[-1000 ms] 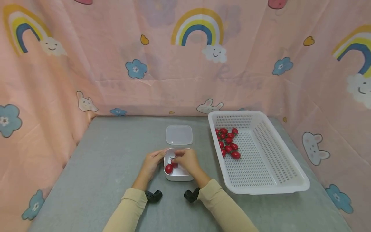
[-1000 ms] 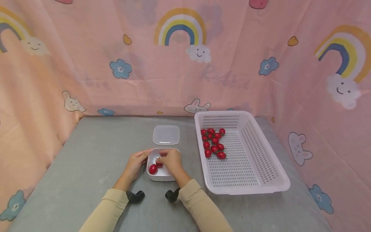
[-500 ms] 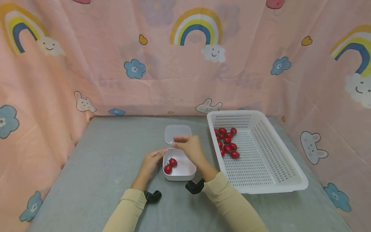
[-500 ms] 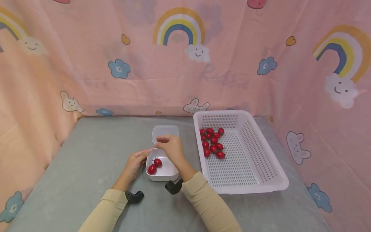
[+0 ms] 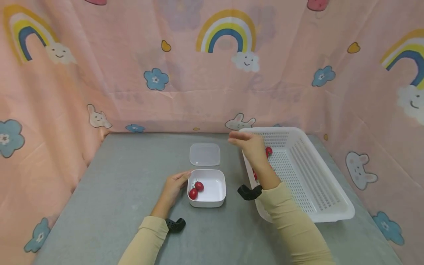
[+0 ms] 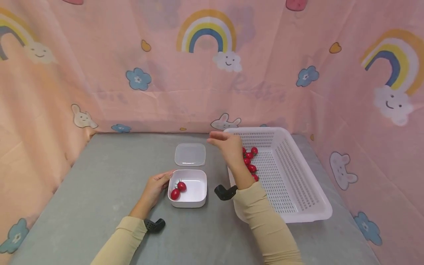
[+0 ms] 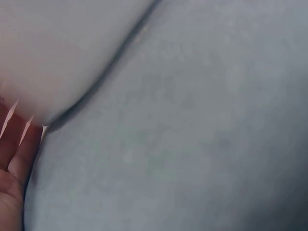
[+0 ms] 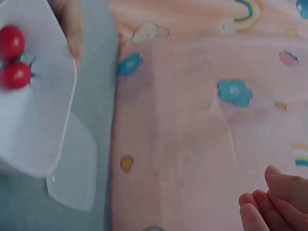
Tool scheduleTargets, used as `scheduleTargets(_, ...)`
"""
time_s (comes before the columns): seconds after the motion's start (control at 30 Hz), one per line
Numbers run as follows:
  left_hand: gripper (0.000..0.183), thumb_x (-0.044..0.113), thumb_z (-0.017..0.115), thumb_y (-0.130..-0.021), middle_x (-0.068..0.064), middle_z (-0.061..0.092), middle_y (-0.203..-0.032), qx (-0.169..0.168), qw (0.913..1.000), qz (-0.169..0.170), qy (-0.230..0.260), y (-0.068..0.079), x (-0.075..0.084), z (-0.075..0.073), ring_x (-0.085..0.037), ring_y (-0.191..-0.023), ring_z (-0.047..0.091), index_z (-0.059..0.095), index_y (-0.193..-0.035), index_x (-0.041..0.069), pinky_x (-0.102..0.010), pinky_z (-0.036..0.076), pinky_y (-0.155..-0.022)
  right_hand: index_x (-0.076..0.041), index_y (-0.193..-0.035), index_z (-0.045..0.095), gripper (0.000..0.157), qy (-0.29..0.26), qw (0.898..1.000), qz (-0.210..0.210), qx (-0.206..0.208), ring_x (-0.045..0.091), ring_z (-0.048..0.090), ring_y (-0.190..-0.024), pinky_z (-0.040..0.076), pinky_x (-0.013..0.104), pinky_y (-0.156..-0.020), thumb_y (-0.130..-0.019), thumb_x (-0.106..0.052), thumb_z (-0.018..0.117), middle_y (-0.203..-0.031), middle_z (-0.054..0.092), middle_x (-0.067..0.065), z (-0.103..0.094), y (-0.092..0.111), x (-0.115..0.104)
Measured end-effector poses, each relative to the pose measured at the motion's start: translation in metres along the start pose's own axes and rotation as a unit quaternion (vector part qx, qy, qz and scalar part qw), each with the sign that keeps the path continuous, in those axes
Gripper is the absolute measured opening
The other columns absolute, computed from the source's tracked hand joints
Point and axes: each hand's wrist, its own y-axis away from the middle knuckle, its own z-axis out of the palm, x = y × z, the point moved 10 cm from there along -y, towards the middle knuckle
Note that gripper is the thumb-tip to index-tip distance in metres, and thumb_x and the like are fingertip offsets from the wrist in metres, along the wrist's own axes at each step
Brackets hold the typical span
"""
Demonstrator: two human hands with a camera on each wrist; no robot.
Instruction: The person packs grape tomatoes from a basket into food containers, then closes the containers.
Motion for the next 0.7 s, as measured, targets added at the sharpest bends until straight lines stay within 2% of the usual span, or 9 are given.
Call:
scheduleTargets(0.2,0.033,0.013,0.062,-0.097,-0.017,0.070,-0.123,0.002,1.0000,0.002,0.010,0.000,0.000,0.002,-0.001,-0.097,0.068,0.066,-0.121,-0.009,-0.025,0.055,-0.093,-0.006,-0.127,0.067,0.043,0.025,0.999,0.000,0.047,0.026,0.052,-0.133,0.042,0.044,-0.113,-0.092,-0.030,0.071,-0.136,0.063,0.013,-0.046,-0.018,0.012)
scheduleTargets(0.33,0.033,0.014,0.063,-0.097,-0.017,0.070,-0.123,0.003,1.0000,0.004,0.003,0.000,0.000,0.001,-0.001,-0.098,0.067,0.066,-0.120,-0.009,-0.027,0.055,-0.094,-0.007,-0.128,0.067,0.043,0.042,0.996,0.003,0.082,0.026,0.053,-0.132,0.044,0.043,-0.110,-0.092,-0.031,0.071,-0.135,0.064,0.013,-0.069,-0.027,0.026)
scheduleTargets(0.5,0.032,0.014,0.063,-0.097,-0.017,0.070,-0.123,0.000,1.0000,-0.004,0.008,-0.001,-0.002,0.002,-0.001,-0.098,0.068,0.066,-0.120,-0.008,-0.029,0.054,-0.096,-0.006,-0.131,0.065,0.046,0.065,0.992,0.022,0.110,0.027,0.053,-0.132,0.044,0.043,-0.111,-0.094,-0.033,0.069,-0.135,0.064,0.014,-0.089,-0.040,0.053)
scheduleTargets(0.7,0.032,0.015,0.062,-0.097,-0.017,0.069,-0.124,0.002,1.0000,-0.006,-0.005,0.000,-0.002,0.001,0.000,-0.099,0.067,0.067,-0.120,-0.007,-0.027,0.055,-0.095,-0.004,-0.129,0.066,0.042,0.076,0.985,0.061,0.145,0.028,0.056,-0.127,0.047,0.041,-0.105,-0.095,-0.028,0.067,-0.136,0.063,0.015,-0.103,-0.048,0.086)
